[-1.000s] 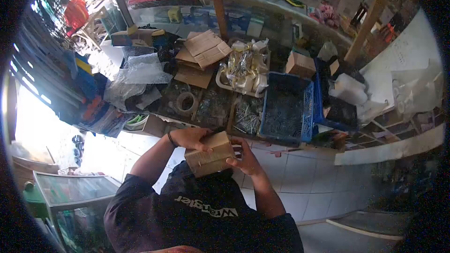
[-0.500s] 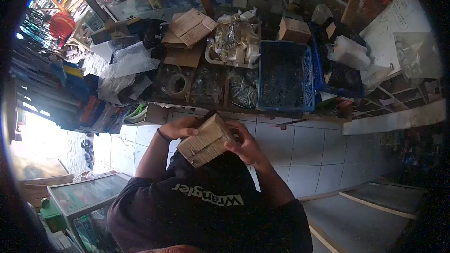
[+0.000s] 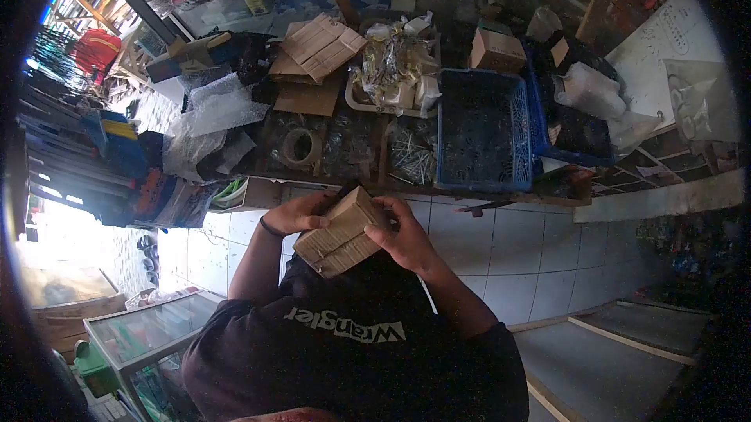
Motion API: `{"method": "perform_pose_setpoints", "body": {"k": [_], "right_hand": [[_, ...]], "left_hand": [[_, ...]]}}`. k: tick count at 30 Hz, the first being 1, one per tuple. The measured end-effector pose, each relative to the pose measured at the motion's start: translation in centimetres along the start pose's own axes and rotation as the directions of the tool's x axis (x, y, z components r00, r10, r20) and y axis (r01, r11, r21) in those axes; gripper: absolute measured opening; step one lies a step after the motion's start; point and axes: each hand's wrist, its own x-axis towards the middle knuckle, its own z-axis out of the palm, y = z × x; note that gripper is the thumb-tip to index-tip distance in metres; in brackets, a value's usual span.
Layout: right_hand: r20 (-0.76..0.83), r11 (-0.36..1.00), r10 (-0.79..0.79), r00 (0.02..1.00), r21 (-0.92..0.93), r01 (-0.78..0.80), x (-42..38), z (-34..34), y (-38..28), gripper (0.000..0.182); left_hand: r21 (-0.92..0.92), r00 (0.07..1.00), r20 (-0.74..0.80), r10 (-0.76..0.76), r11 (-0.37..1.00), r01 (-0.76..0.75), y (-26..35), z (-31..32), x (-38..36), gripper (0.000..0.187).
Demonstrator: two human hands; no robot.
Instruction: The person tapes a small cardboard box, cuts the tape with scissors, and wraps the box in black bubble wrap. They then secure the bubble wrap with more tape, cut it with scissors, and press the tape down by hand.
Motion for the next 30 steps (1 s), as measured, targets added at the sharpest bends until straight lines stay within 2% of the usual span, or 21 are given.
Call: {"method": "perform_pose_setpoints", "body": {"k": [4, 7, 10, 13, 14, 17, 21, 23, 27, 30], "right_hand": [[0.020, 0.999, -0.035, 0.999, -0.010, 0.035, 0.6, 0.2, -0.9, 0.074], [0.075, 0.998, -0.055, 0.996, -0.023, 0.057, 1.2, -0.1, -1.0, 0.085], [0.134, 0.998, -0.050, 0.990, -0.025, 0.053, 2.0, -0.3, -1.6, 0.091], [0.154, 0.998, -0.051, 0.987, -0.031, 0.056, 2.8, -0.4, -1.8, 0.092], [0.157, 0.998, -0.052, 0.986, -0.034, 0.058, 3.0, -0.4, -1.8, 0.092], [0.175, 1.000, 0.020, 0.984, 0.012, -0.022, 3.3, -0.2, -3.2, 0.095], [0.219, 0.999, -0.022, 0.975, -0.023, 0.028, 4.2, -0.5, -3.3, 0.099], [0.256, 0.999, -0.034, 0.966, -0.030, 0.043, 4.7, -0.6, -3.2, 0.099], [0.224, 0.990, -0.077, 0.971, -0.098, 0.101, 5.5, -0.9, -3.1, 0.098], [0.181, 0.998, -0.051, 0.982, 0.032, 0.046, 6.0, -0.3, -3.6, 0.090]], "left_hand": [[-0.003, 0.996, 0.010, 0.085, 0.996, -0.085, -1.0, -0.8, -0.2, 0.087], [0.014, 0.997, -0.038, 0.071, 0.997, -0.071, -2.1, -1.4, -0.6, 0.091], [-0.015, 0.983, -0.016, 0.185, 0.983, -0.185, -3.3, -2.3, -0.4, 0.084], [-0.228, 0.976, -0.178, -0.129, 0.970, 0.087, -0.9, -1.7, -0.6, 0.070], [-0.250, 0.960, -0.188, -0.206, 0.956, 0.156, -0.1, -1.8, -0.3, 0.056], [-0.209, 0.936, -0.290, -0.197, 0.968, 0.139, 0.1, -1.7, 0.2, 0.043], [-0.244, 0.976, -0.205, -0.076, 0.969, 0.025, -0.3, -3.1, 0.9, 0.021], [-0.264, 0.987, -0.162, -0.013, 0.964, -0.030, -1.0, -4.0, 1.4, 0.019], [-0.407, 0.984, -0.178, -0.010, 0.911, -0.064, -2.7, -5.0, 2.4, 0.017], [-0.470, 0.966, -0.252, -0.051, 0.880, -0.076, -3.7, -5.4, 3.2, 0.017]]}}
